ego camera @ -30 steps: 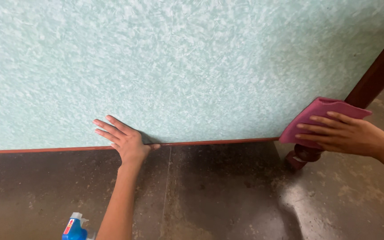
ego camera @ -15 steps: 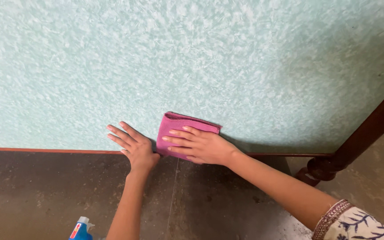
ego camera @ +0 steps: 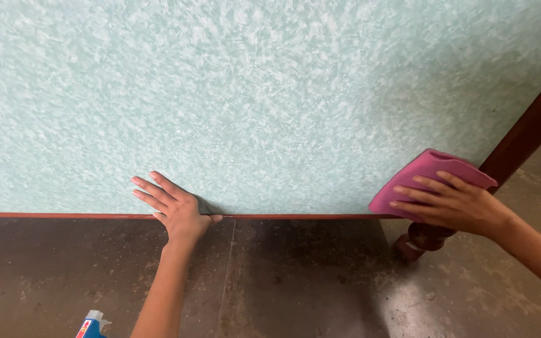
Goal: The person cleans the side of a light blue upholstered bed frame using a pink cloth. They spray a cleaning solution from a blue bottle onto the surface and wipe it down repeatedly with the cloth, moving along the length of the frame.
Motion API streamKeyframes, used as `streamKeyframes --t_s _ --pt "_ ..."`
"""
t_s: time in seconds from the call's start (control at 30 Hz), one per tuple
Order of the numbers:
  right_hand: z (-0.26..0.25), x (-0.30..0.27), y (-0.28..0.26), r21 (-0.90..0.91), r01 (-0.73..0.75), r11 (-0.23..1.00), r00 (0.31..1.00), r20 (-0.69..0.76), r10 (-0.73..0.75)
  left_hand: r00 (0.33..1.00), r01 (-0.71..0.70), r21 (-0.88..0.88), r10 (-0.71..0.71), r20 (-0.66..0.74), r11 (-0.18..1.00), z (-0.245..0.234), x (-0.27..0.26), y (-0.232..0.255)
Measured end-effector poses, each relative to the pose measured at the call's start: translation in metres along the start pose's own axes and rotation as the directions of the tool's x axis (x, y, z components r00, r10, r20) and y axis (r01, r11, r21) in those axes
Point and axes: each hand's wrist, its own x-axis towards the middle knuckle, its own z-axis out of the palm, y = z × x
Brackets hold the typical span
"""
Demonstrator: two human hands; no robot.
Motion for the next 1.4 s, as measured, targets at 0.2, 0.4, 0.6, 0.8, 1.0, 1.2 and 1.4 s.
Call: streamKeyframes --t_s 0.2,0.4,0.6,0.8,1.0,1.2,1.4 --pt "-0.015 0.153 -0.052 0.346 0.163 0.924 0.974 -0.203 -0.097 0.973 -0.151 0.123 0.170 -0.156 0.981 -0.003 -0.005 0.000" --pt "-0.067 0.291 -0.110 0.293 0.029 0.956 0.980 -0.196 0.030 0.981 0.047 0.122 -0.023 -0.192 0.991 -0.012 -0.037 0.011" --pt "-0.058 0.271 -0.093 0.056 -0.009 0.998 0.923 -0.383 0.030 0.799 -0.406 0.148 0.429 -0.421 0.902 0.031 -0.079 0.004" --pt "-0.060 0.242 -0.078 0.195 -0.112 0.974 0.930 -0.324 0.172 0.797 -0.596 -0.219 0.536 -0.280 0.772 0.060 -0.109 0.052" --pt "-0.072 0.214 -0.066 0.320 -0.053 0.946 0.908 -0.379 0.179 0.887 -0.454 -0.387 0.363 -0.287 0.803 0.072 -0.112 0.085" --pt "-0.051 0.174 -0.059 0.180 -0.101 0.978 0.932 -0.327 0.156 0.891 -0.355 -0.370 0.191 -0.412 0.859 0.092 -0.107 0.104" --pt "-0.023 0.176 -0.047 -0.027 -0.254 0.967 0.926 -0.296 0.235 0.889 -0.222 -0.590 -0.087 -0.449 0.776 0.102 -0.088 0.127"
